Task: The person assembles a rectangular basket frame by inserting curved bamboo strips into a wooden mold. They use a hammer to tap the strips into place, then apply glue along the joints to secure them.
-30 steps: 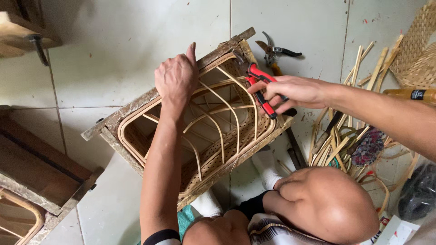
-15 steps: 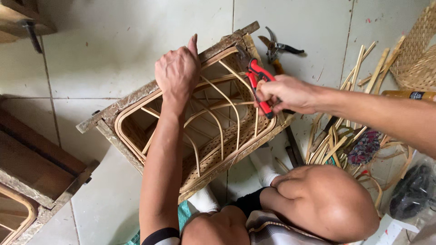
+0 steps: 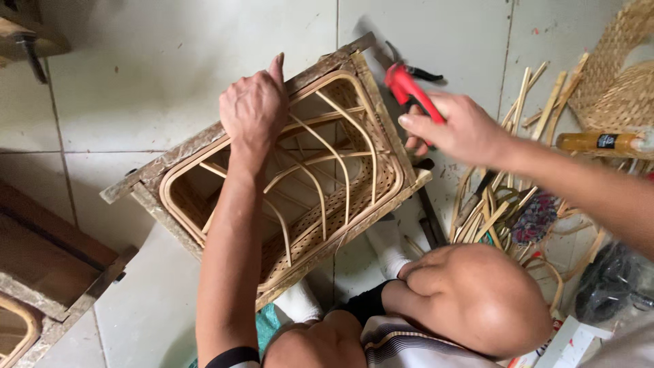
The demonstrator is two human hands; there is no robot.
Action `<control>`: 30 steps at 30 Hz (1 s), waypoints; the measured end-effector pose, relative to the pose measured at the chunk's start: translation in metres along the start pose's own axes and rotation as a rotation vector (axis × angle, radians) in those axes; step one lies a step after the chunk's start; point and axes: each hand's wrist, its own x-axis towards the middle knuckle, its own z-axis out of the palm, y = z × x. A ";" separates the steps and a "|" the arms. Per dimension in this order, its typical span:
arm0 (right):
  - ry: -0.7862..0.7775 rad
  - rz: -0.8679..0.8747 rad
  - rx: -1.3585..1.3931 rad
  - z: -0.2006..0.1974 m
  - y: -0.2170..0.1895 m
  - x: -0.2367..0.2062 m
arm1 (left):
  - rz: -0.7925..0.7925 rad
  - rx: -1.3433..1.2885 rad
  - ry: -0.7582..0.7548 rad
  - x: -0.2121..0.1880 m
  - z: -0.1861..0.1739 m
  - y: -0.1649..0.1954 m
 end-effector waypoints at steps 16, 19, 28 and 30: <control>0.190 -0.528 -0.322 0.002 0.105 0.023 | 0.006 0.066 -0.015 0.001 0.000 0.015; 0.282 -0.685 -0.454 -0.008 0.120 0.021 | 0.025 0.059 0.006 -0.001 0.001 0.014; 0.089 -0.600 -0.276 0.004 0.158 -0.002 | 0.038 0.072 0.077 -0.004 0.012 0.012; 0.034 -0.564 -0.240 0.009 0.163 -0.011 | 0.029 0.081 0.040 -0.003 0.013 0.011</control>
